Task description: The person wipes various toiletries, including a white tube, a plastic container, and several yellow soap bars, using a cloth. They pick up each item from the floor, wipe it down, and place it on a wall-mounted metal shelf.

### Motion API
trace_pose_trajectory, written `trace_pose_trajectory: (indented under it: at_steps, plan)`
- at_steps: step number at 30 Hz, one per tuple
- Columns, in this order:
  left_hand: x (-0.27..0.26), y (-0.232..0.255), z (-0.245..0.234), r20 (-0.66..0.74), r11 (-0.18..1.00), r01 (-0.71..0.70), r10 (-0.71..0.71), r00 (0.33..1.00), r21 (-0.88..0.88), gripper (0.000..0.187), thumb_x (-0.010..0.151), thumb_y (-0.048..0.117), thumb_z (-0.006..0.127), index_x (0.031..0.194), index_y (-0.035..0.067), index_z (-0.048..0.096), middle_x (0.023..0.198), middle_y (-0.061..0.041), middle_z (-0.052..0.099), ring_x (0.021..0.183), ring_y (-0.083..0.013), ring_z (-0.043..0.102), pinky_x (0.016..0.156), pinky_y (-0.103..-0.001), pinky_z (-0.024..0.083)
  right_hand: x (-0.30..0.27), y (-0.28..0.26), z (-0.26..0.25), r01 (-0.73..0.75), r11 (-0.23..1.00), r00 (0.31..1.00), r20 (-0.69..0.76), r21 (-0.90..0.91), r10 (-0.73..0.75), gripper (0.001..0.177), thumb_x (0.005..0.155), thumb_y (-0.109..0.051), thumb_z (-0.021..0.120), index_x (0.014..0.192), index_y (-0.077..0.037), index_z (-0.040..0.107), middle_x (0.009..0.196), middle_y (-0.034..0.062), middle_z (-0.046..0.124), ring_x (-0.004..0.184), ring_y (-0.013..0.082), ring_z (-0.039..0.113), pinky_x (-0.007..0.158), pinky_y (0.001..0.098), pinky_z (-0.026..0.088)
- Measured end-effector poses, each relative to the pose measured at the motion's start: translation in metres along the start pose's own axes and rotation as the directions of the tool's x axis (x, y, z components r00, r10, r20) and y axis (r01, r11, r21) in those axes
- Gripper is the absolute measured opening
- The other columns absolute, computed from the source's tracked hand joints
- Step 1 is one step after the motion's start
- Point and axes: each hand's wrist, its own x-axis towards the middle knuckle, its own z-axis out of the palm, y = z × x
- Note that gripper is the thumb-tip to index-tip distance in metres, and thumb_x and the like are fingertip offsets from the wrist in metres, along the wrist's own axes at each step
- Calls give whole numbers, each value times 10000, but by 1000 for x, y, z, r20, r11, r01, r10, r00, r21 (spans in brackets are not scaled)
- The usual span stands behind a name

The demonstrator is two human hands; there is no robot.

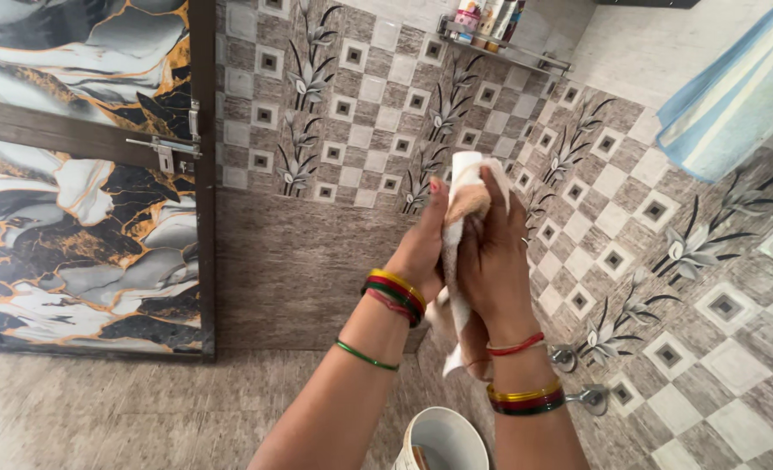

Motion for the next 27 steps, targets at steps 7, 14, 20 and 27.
trace_pose_trajectory:
  at_steps: [7,14,20,27]
  plan:
    - [3,-31,-14,58,902,-72,52,997,425,674,958,297,694,1528,2,490,1303,-132,630,1147,-178,583,1004,-340,484,-8,77,2,-287,958,951,-126,-19,283,353,1059,-237,589,1364,-67,532,1161,185,707,1045,365,709,849,462,574]
    - [-15,-33,-6,-32,551,-121,260,965,826,699,790,72,789,1444,22,546,1224,-147,723,1033,-196,679,913,-329,545,-8,105,-8,-249,418,899,47,874,436,347,1089,-292,439,1365,-82,452,1300,126,659,1102,254,724,952,403,624]
    - [-36,-27,23,-34,122,-28,474,880,992,715,740,148,801,1414,48,586,1217,-212,718,1139,-331,694,962,-379,550,-15,67,1,-196,637,977,93,745,192,607,991,-166,648,1521,-84,363,1377,59,566,1231,159,563,1053,317,471]
    - [-37,-3,11,-51,111,6,407,912,994,706,693,134,833,1362,67,616,1188,-200,713,1115,-332,681,948,-396,526,-11,75,34,-64,756,986,-76,652,150,307,1079,-184,635,1325,-19,555,1199,51,667,1095,124,625,972,278,523]
